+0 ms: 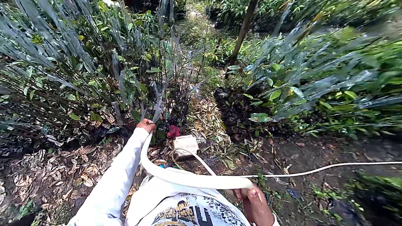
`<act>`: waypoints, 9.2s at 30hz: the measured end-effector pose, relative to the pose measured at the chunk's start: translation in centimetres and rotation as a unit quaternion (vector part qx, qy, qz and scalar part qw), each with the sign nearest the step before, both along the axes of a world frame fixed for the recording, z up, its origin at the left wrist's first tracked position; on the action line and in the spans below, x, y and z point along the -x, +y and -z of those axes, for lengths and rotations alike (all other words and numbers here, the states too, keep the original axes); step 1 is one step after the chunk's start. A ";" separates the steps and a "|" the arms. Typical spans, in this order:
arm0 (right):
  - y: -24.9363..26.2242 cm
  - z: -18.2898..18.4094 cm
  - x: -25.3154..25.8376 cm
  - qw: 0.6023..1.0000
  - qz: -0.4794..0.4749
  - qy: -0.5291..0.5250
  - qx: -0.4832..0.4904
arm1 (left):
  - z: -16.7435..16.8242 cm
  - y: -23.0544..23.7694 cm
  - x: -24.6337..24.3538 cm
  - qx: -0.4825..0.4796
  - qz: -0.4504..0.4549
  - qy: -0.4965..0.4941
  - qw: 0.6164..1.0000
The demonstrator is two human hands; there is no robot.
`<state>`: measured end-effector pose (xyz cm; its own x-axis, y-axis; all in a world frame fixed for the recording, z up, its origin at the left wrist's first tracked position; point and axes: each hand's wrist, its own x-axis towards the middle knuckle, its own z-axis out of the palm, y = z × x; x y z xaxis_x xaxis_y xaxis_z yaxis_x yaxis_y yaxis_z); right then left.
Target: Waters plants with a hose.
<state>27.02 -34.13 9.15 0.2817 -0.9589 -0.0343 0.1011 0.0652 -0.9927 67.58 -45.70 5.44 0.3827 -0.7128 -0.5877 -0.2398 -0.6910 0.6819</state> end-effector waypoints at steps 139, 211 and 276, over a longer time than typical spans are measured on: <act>29.0 -3.5 -43.9 0.983 -0.163 0.087 0.008 | 5.0 39.3 -41.6 0.008 -0.063 0.108 0.992; 28.5 -3.3 -47.2 0.954 -0.276 0.117 0.000 | 6.4 51.6 -45.0 -0.016 -0.236 0.082 0.968; 28.4 -4.0 -45.8 0.975 -0.201 0.081 0.051 | 2.1 41.0 -46.0 0.074 -0.183 0.044 0.979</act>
<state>72.86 -5.72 13.20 0.6342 -0.7729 -0.0199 -0.0707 -0.0323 -0.9970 113.55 -4.66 3.37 0.5813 -0.6165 -0.5310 0.0707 -0.6119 0.7878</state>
